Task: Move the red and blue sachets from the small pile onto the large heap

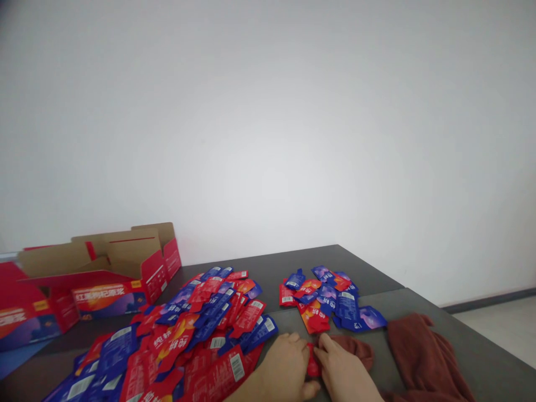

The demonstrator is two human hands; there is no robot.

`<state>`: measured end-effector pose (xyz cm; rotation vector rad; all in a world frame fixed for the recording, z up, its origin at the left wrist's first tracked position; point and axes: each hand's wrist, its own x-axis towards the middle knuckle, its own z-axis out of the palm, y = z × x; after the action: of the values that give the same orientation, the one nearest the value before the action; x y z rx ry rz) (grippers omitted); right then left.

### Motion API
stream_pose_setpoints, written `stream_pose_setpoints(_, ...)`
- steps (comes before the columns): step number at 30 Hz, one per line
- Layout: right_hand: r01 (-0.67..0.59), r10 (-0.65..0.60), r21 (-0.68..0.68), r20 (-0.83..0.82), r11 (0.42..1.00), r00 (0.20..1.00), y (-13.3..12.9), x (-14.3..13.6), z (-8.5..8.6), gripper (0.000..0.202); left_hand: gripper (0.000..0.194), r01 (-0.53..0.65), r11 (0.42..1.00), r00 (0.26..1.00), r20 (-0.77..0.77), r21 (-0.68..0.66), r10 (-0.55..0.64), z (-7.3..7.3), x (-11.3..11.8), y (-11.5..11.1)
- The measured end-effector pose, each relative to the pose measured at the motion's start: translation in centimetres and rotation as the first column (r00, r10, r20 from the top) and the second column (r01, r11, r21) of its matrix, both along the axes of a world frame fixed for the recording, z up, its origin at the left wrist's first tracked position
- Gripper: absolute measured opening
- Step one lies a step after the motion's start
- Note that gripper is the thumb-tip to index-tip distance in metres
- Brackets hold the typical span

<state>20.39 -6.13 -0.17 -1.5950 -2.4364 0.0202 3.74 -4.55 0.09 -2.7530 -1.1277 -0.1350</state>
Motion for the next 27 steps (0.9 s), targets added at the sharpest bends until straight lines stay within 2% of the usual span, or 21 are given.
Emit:
stream_pose_setpoints(3,-0.009,0.01,0.026,-0.045,1.0,0.999,0.4,0.1,-0.1,0.037,0.041,-0.035,0.999,0.999,0.015,0.008,0.035,-0.4,0.7,-0.2)
stream_pose_setpoints(5,0.055,-0.051,0.059,-0.068,0.997,0.996,1.2,1.3,-0.3,0.034,0.033,-0.04,0.999,0.999,0.008,0.008,0.04,-0.7,1.2,-0.3)
stream_pose_setpoints(7,0.125,-0.12,0.061,-0.076,0.99,0.99,2.0,2.9,-0.3,0.03,0.021,-0.022,1.0,0.999,-0.027,-0.008,0.022,-0.5,1.3,-0.5)
stream_pose_setpoints(10,0.208,-0.206,0.029,-0.078,0.978,0.976,2.9,5.3,0.0,0.027,0.016,-0.049,0.999,0.998,-0.051,-0.023,0.048,1.9,0.4,-0.4)
stream_pose_setpoints(12,0.237,-0.236,0.007,-0.078,0.971,0.969,3.2,6.2,0.2,0.027,0.018,-0.168,0.985,0.986,-0.02,-0.027,0.167,4.5,-1.0,-0.2)
stream_pose_setpoints(14,0.241,-0.241,-0.007,-0.08,0.97,0.967,3.2,6.3,0.3,0.028,0.023,-0.312,0.949,0.949,0.043,-0.039,0.314,6.7,-2.3,0.1)
stream_pose_setpoints(16,0.23,-0.232,-0.023,-0.081,0.973,0.969,3.1,5.8,0.2,0.03,0.023,-0.32,0.944,0.934,0.138,-0.08,0.328,7.5,-2.9,0.2)
stream_pose_setpoints(17,0.222,-0.223,-0.029,-0.081,0.975,0.971,3.1,5.4,0.1,0.032,0.023,-0.282,0.953,0.936,0.183,-0.114,0.299,7.2,-2.8,0.0)
stream_pose_setpoints(19,0.199,-0.201,-0.034,-0.07,0.979,0.977,2.9,4.6,-0.1,0.034,0.03,-0.156,0.97,0.95,0.239,-0.185,0.199,5.5,-2.0,-0.5)
stream_pose_setpoints(22,0.149,-0.151,-0.03,-0.053,0.988,0.987,2.5,3.7,-0.4,0.037,0.069,-0.038,0.972,0.977,0.197,-0.233,0.085,2.0,0.0,-1.2)
stream_pose_setpoints(24,0.095,-0.096,-0.026,-0.065,0.995,0.993,2.2,3.3,-0.3,0.038,0.064,-0.033,0.971,0.984,0.164,-0.236,0.073,0.4,1.1,-1.2)
stream_pose_setpoints(27,0.007,-0.009,-0.018,-0.103,1.0,0.995,1.8,3.0,0.1,0.037,0.043,-0.045,0.979,0.992,0.106,-0.198,0.067,-0.4,1.6,-1.0)
